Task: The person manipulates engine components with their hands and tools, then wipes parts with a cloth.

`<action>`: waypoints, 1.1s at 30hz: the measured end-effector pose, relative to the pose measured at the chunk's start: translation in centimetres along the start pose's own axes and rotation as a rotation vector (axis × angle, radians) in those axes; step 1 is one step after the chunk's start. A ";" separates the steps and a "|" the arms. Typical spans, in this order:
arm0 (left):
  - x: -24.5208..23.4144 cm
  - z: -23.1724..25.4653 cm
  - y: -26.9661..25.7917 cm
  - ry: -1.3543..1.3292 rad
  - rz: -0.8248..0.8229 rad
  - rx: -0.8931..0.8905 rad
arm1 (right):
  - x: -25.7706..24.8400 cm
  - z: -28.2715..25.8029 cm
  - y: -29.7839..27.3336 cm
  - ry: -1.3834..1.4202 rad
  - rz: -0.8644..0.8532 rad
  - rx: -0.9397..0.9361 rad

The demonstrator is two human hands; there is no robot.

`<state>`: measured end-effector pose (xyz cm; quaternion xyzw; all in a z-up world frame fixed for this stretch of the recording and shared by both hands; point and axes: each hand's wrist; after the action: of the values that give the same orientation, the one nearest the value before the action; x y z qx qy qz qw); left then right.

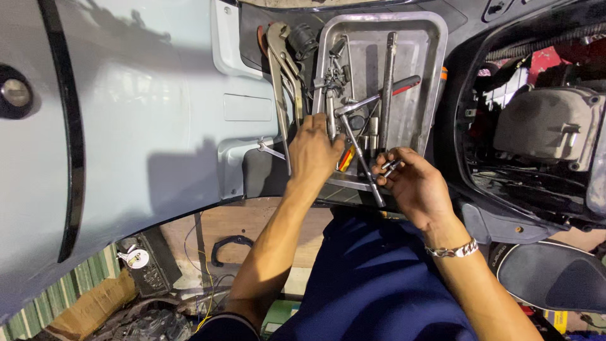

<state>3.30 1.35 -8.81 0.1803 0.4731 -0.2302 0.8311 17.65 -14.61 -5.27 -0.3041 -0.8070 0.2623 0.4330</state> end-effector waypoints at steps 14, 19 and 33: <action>-0.3 0.9 1.2 -0.120 -0.231 -0.205 | 0.0 -0.5 0.2 -0.013 -0.014 0.019; -2.1 1.0 2.2 -0.193 -0.335 -0.271 | 0.4 -0.5 0.9 -0.015 0.005 0.024; -1.0 -0.7 9.6 0.072 -0.132 0.101 | -0.4 -1.1 0.2 0.021 -0.005 0.007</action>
<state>7.69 9.91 -7.54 0.1985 0.5015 -0.3013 0.7863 18.88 -14.58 -5.11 -0.3033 -0.8022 0.2611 0.4431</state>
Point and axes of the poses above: each hand's wrist, its own y-axis towards the middle knuckle, its own x-axis out of the palm, z = x × y, and after that the axes turned 4 degrees about z, right-handed
